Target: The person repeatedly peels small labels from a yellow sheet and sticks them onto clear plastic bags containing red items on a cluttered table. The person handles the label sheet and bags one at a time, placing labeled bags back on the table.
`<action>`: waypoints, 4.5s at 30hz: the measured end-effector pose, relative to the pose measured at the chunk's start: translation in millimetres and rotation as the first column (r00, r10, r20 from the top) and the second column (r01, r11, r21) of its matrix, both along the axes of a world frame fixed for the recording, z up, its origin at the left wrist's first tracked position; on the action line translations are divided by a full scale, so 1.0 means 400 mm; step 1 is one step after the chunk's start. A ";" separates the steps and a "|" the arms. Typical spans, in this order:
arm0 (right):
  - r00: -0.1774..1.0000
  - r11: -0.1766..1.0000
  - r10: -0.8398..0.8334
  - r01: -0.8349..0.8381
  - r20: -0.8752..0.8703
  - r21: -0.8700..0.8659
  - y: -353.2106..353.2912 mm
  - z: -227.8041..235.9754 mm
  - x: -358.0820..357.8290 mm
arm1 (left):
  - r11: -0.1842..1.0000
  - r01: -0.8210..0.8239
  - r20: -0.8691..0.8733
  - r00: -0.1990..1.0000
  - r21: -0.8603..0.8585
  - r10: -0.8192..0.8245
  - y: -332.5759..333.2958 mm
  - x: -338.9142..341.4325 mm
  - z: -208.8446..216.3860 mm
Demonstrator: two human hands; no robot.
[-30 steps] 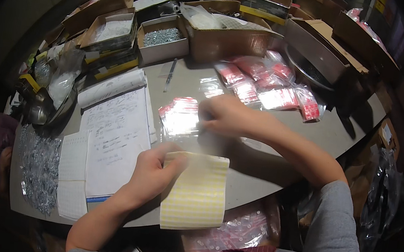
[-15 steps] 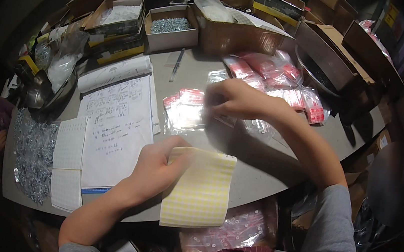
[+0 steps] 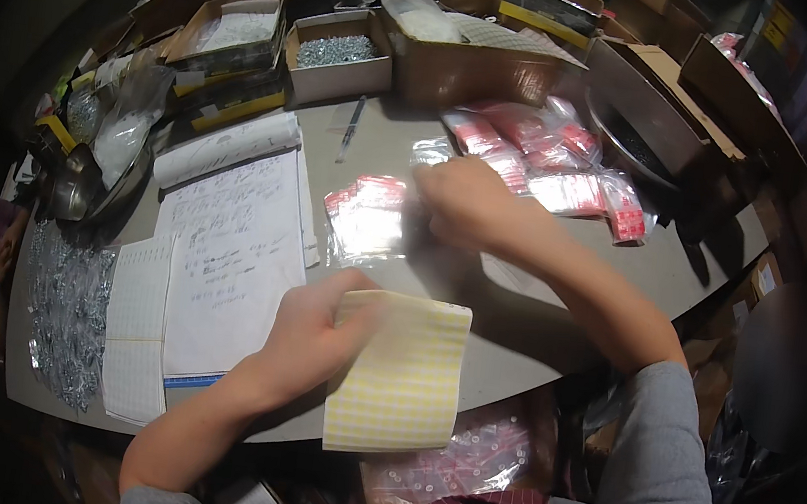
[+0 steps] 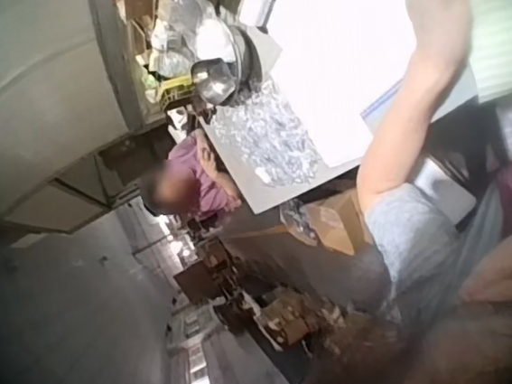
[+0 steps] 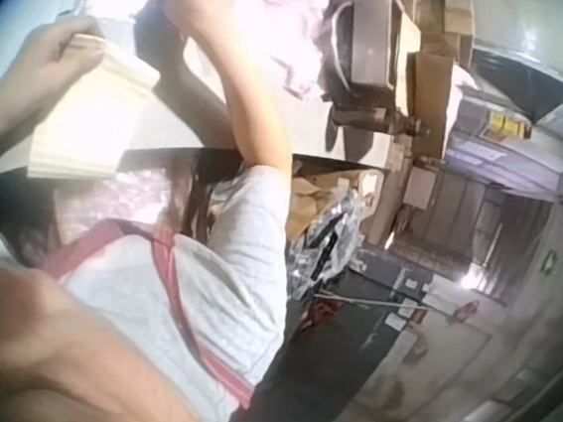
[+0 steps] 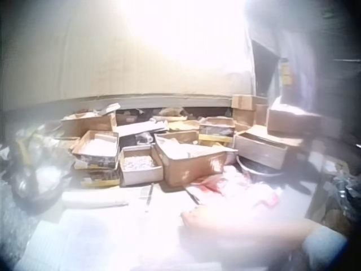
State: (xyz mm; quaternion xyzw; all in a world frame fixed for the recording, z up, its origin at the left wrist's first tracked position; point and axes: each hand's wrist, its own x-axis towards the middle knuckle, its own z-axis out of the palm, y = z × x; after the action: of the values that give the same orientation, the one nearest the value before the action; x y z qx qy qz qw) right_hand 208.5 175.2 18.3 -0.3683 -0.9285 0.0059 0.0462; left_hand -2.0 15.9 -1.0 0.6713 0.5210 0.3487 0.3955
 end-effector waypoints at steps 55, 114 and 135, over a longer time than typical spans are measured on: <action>0.996 0.995 0.086 -0.085 0.019 -0.060 -0.299 -0.060 0.279 | 0.988 -0.053 0.761 0.632 -0.148 0.148 0.021 -0.035 0.042; 0.731 0.668 -0.276 -0.321 -0.624 -0.671 -0.323 0.043 0.179 | 0.942 0.112 -0.014 0.993 0.315 -0.113 -0.020 0.000 0.039; 0.817 0.903 0.429 -0.393 -0.386 0.172 -0.272 0.030 0.127 | 0.991 -0.133 0.072 0.989 0.015 0.132 0.035 -0.018 0.004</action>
State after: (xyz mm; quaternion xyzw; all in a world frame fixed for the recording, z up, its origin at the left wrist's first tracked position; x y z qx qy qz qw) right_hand 259.1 66.4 30.5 -0.1472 -0.9540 0.0545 0.2556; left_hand -9.3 30.0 0.6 0.6264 0.5465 0.4029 0.3829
